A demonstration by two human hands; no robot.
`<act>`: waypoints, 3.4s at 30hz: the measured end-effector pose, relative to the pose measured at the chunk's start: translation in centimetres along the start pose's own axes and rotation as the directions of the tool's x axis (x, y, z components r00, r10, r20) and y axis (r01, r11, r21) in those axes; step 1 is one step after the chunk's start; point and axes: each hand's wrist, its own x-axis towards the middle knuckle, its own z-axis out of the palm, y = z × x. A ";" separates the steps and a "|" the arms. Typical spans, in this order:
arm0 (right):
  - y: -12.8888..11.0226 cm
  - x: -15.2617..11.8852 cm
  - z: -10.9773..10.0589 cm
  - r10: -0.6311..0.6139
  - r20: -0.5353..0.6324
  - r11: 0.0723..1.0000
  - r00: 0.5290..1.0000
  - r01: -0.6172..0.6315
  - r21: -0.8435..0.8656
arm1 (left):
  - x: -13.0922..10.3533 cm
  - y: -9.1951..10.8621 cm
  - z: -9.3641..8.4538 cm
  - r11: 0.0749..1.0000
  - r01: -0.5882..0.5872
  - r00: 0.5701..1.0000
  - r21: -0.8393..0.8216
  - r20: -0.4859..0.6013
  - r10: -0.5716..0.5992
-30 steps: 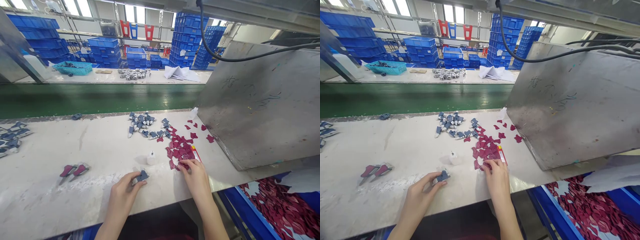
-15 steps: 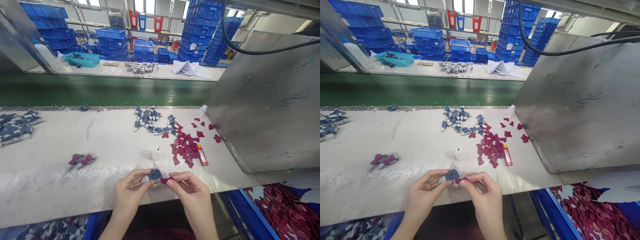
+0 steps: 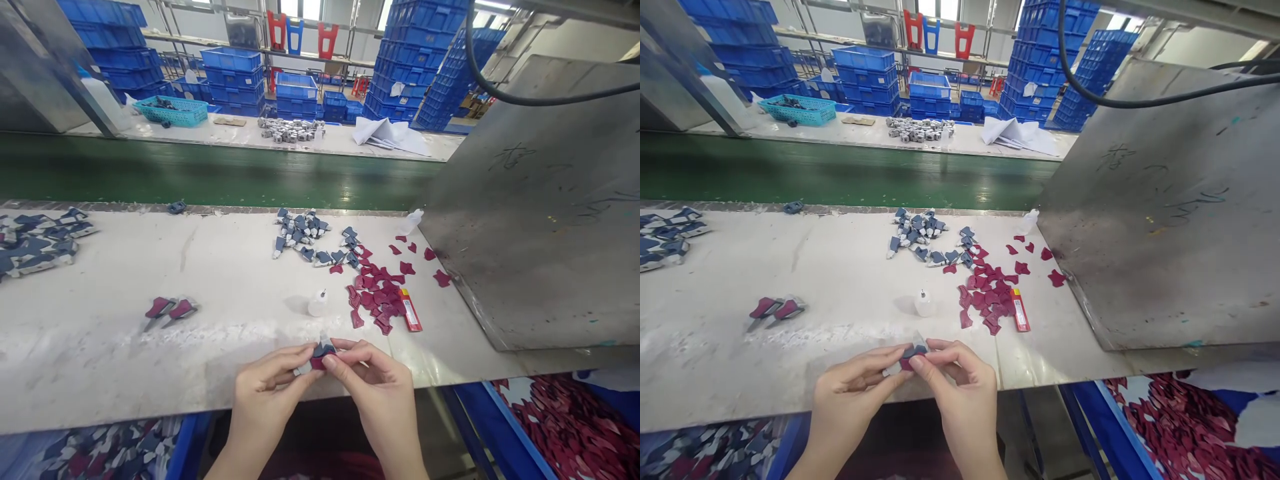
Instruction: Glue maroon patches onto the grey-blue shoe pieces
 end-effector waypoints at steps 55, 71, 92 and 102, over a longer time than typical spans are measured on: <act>-0.4 -0.1 0.3 -0.209 0.058 0.977 0.976 0.206 0.048 | -1.2 3.5 1.4 0.963 0.182 0.982 -0.200 -0.017 -0.189; 0.5 -0.1 0.9 -0.144 0.078 0.988 0.987 0.139 0.070 | -1.8 3.3 2.0 0.995 0.076 0.983 -0.060 -0.164 -0.085; -0.1 1.6 -1.3 -0.646 0.338 0.540 0.684 0.723 -0.431 | 0.1 3.0 -0.9 0.946 0.287 0.944 -0.152 0.211 -0.253; 0.3 1.2 -0.8 -0.673 0.347 0.461 0.653 0.737 -0.494 | -0.3 3.4 0.0 0.920 0.328 0.941 -0.213 0.162 -0.298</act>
